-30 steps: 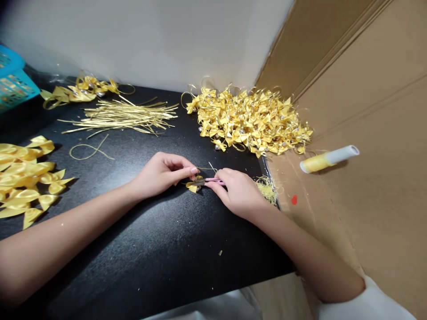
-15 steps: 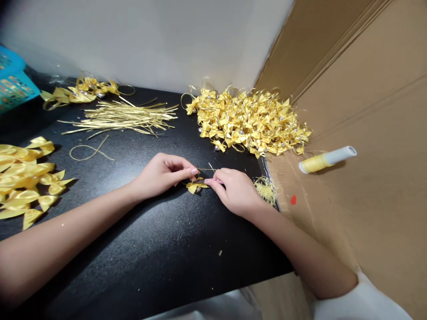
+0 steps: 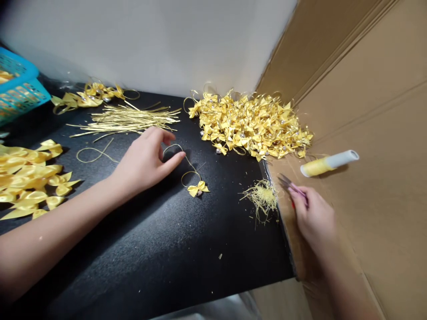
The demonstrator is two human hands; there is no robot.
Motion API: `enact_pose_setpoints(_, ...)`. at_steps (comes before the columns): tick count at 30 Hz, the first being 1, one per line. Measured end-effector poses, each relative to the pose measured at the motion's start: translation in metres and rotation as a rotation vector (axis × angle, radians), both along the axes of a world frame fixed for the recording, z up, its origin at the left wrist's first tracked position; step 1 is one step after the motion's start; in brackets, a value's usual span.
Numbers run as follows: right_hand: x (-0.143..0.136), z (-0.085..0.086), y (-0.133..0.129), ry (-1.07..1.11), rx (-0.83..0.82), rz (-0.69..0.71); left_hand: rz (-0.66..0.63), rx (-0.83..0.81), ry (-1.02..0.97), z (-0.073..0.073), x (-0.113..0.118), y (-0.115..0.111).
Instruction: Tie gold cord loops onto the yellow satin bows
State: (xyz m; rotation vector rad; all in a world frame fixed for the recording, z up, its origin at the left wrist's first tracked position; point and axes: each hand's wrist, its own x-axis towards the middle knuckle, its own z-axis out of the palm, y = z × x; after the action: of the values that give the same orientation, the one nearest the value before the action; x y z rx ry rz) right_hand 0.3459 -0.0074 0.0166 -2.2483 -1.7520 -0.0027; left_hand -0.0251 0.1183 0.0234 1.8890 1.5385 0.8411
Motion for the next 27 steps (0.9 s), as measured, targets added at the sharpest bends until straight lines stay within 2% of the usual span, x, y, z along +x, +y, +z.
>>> enact_pose_setpoints(3,0.03,-0.003,-0.022,-0.221,-0.085,-0.131,-0.218,-0.254,0.091,0.008,-0.001,-0.007)
enact_pose_setpoints(5,0.037,-0.001,-0.029,-0.339,-0.075,-0.132,-0.359,-0.445,0.064,0.007,0.001,-0.011)
enact_pose_setpoints(7,0.036,0.002,-0.031,-0.424,-0.073,-0.111,-0.429,-0.566,-0.004,0.005,0.005,-0.014)
enact_pose_setpoints(12,0.029,0.004,-0.028,-0.479,-0.16,-0.018,-0.372,-0.641,-0.087,-0.002,0.016,-0.018)
enact_pose_setpoints(16,0.037,0.003,-0.028,-0.486,-0.16,0.066,-0.323,-0.661,-0.147,-0.004,0.022,-0.021)
enact_pose_setpoints(19,0.039,0.01,-0.026,-0.482,-0.145,0.057,-0.322,-0.697,-0.163,-0.006,0.026,-0.023)
enact_pose_setpoints(21,0.027,0.017,-0.022,-0.421,-0.092,0.009,-0.327,-0.682,-0.183,-0.009,0.029,-0.026)
enact_pose_setpoints(23,-0.002,0.025,-0.015,-0.238,-0.006,-0.008,-0.316,-0.601,-0.225,-0.01,0.033,-0.03)
enact_pose_setpoints(25,-0.046,0.029,-0.006,0.083,-0.04,0.116,-0.274,-0.453,-0.276,-0.011,0.036,-0.036)
enact_pose_setpoints(27,-0.093,0.027,0.007,0.311,-0.202,0.296,-0.206,-0.279,-0.308,-0.01,0.038,-0.042)
